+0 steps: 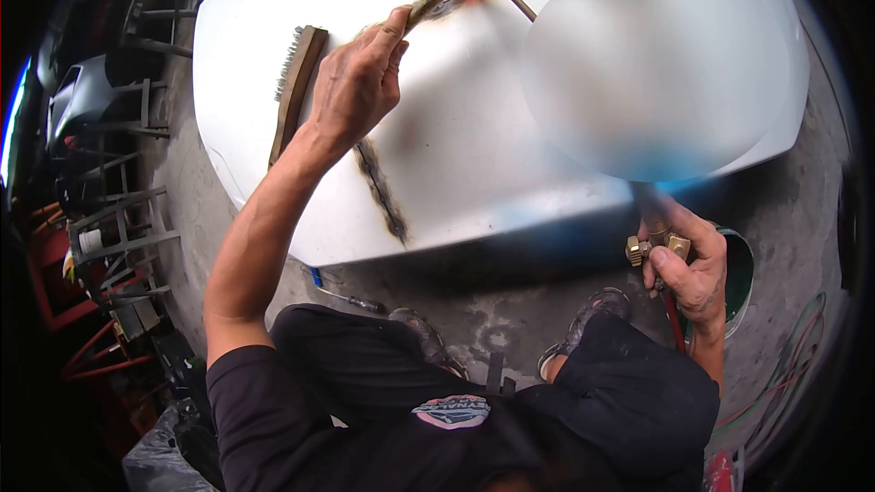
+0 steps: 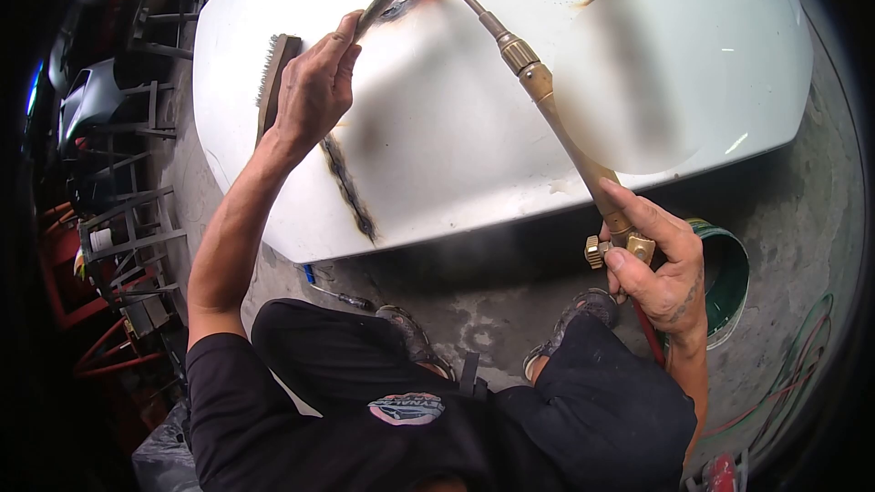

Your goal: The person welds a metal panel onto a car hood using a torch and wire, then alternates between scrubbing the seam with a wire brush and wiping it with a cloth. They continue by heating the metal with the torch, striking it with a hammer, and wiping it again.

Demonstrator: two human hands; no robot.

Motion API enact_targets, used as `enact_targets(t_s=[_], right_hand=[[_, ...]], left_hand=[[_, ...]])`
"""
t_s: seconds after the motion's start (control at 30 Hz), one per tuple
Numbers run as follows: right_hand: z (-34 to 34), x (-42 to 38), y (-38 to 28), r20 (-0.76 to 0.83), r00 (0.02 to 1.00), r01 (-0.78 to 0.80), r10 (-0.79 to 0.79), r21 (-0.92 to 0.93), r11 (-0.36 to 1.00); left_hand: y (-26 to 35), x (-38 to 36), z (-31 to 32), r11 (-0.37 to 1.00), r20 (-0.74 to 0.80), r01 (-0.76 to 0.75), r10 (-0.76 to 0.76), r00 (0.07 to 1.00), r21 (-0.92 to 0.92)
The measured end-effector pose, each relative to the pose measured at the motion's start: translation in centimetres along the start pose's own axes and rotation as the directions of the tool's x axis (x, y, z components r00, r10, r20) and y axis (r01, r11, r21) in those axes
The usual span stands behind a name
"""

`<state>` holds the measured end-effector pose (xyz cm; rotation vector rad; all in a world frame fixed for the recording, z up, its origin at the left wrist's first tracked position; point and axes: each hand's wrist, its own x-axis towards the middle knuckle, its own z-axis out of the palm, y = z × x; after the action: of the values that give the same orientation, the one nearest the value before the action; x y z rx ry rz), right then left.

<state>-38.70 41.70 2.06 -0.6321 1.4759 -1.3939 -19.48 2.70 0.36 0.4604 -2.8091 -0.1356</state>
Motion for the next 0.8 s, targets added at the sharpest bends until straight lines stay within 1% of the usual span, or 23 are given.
enact_targets(t_s=[0.17, 0.23, 0.27, 0.33, 0.37, 0.4, 0.43, 0.47, 0.53, 0.63, 0.67, 0.73, 0.77, 0.8], right_hand=[[-0.1, -0.3, 0.2, -0.015, 1.0, 0.014, -0.014, 0.003, 1.0], [-0.1, -0.7, 0.2, -0.088, 0.996, 0.005, -0.002, 0.028, 1.0], [-0.1, -0.9, 0.3, -0.089, 0.996, 0.008, -0.005, 0.03, 1.0], [-0.1, -1.3, 0.6, -0.158, 0.985, 0.09, -0.07, 0.125, 0.988], [-0.2, -1.4, 0.5, -0.182, 0.981, 0.095, -0.067, 0.146, 0.985], [-0.2, -1.6, 0.3, -0.182, 0.981, 0.097, -0.069, 0.149, 0.984], [-0.2, -1.8, 0.2, -0.196, 0.976, 0.123, -0.092, 0.155, 0.98], [-0.2, -1.9, 0.1, -0.209, 0.971, 0.149, -0.114, 0.16, 0.976], [-0.2, -2.2, 0.1, -0.218, 0.968, 0.157, -0.121, 0.156, 0.975], [-0.2, -2.2, -0.3, -0.218, 0.967, 0.166, -0.133, 0.143, 0.976], [-0.2, -2.2, -0.3, -0.208, 0.968, 0.172, -0.14, 0.142, 0.975], [-0.3, -2.4, -0.5, -0.22, 0.967, 0.166, -0.13, 0.152, 0.974], [-0.4, -2.5, -0.5, -0.234, 0.964, 0.164, -0.124, 0.161, 0.973], [-0.4, -2.6, -0.5, -0.235, 0.964, 0.166, -0.125, 0.163, 0.973]], left_hand=[[0.3, -0.2, 0.2, 1.0, -0.006, 0.007, -0.007, 1.0, -0.001], [0.4, -0.2, 0.3, 0.999, -0.012, 0.03, -0.03, 0.999, -0.014], [0.6, -0.1, 0.2, 1.0, -0.012, 0.027, -0.027, 1.0, -0.011], [0.9, -0.1, 0.0, 0.996, 0.016, 0.084, -0.083, 0.996, -0.031], [1.1, 0.0, -0.1, 0.996, 0.017, 0.08, -0.08, 0.997, -0.028], [1.3, 0.1, -0.4, 0.993, 0.038, 0.112, -0.111, 0.993, -0.022], [1.5, 0.1, -0.6, 0.989, 0.058, 0.145, -0.144, 0.988, -0.014], [1.4, 0.0, -0.4, 0.99, 0.057, 0.144, -0.143, 0.988, -0.009], [1.2, 0.1, 0.1, 0.999, -0.123, 0.0, -0.004, 0.992, -0.04], [2.0, 0.1, -0.4, 0.999, -0.143, -0.01, 0.005, 0.99, -0.033], [2.6, -0.1, -0.7, 0.999, -0.142, -0.01, 0.005, 0.99, -0.034], [4.2, 0.2, -1.7, 0.991, -0.159, 0.129, -0.122, 0.98, 0.031], [3.8, -0.2, -0.9, 0.981, -0.058, 0.191, -0.192, 0.98, -0.018], [4.0, 0.0, -0.6, 0.993, -0.056, 0.102, -0.099, 0.993, 0.057]])
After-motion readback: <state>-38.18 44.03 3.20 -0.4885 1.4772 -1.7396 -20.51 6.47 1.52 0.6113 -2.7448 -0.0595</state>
